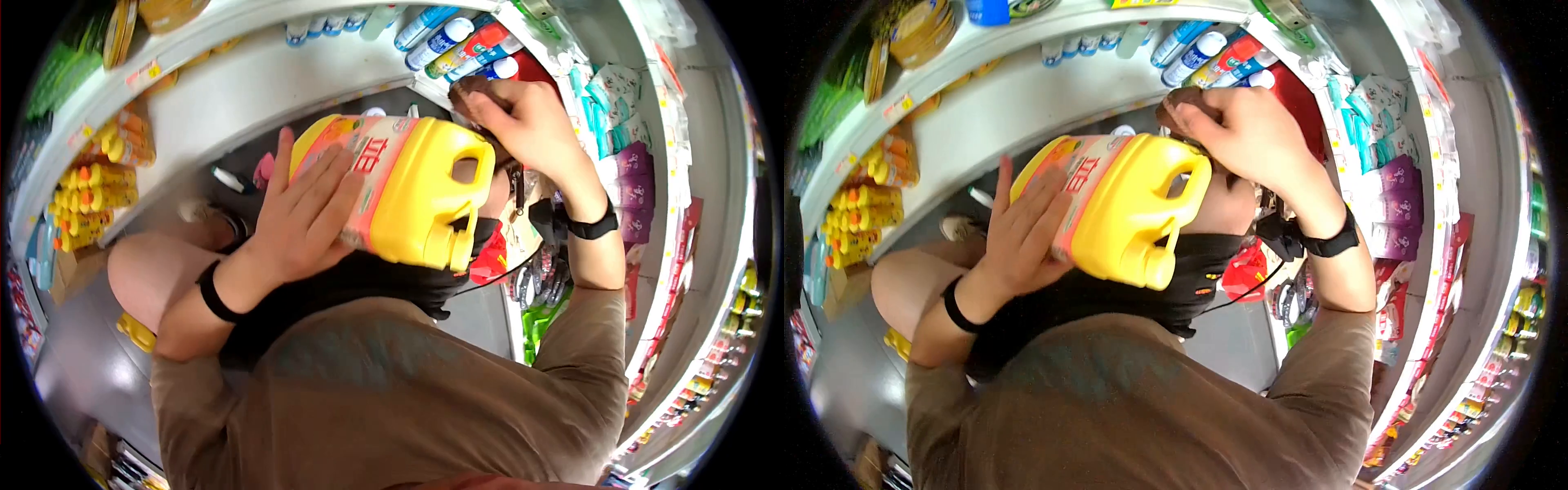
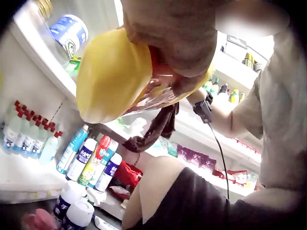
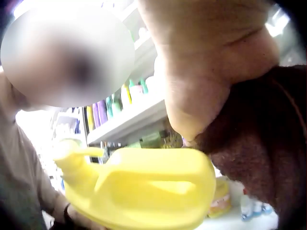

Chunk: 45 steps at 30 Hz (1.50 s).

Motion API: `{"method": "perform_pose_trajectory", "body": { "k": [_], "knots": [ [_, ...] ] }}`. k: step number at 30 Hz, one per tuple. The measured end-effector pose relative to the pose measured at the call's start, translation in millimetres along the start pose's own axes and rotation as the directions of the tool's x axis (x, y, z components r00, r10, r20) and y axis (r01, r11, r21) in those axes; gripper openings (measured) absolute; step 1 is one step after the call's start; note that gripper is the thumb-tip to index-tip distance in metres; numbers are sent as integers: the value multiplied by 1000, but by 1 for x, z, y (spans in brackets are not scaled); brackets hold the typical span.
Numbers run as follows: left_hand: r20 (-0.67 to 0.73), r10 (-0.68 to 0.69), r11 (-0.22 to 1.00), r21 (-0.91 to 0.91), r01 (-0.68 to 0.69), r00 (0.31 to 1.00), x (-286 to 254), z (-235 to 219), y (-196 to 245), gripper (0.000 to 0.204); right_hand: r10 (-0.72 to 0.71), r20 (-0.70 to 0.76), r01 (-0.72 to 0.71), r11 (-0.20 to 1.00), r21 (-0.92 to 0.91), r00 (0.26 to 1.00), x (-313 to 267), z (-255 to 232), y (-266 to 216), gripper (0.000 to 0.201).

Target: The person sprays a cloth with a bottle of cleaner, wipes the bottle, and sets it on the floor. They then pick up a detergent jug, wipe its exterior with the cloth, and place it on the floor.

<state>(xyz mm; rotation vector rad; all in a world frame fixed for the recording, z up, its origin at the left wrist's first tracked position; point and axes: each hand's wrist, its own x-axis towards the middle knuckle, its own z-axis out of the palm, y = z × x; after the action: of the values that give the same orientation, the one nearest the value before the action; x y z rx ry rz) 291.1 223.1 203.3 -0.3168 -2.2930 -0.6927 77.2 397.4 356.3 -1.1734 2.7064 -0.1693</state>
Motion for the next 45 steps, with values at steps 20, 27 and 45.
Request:
{"method": "perform_pose_trajectory", "body": {
  "k": [20,27,45],
  "knots": [
    [-6,48,997,58,-47,999,6,11,-5,53,-595,132,573,802,170,793,-35,-7,-22,17],
    [37,14,1000,19,-15,999,-3,12,-9,68,-453,200,469,882,-40,869,-22,-4,-28,16],
    [11,-123,992,-30,123,992,1,12,-20,71,-226,140,28,611,791,964,11,7,5,30]
  ]
}}
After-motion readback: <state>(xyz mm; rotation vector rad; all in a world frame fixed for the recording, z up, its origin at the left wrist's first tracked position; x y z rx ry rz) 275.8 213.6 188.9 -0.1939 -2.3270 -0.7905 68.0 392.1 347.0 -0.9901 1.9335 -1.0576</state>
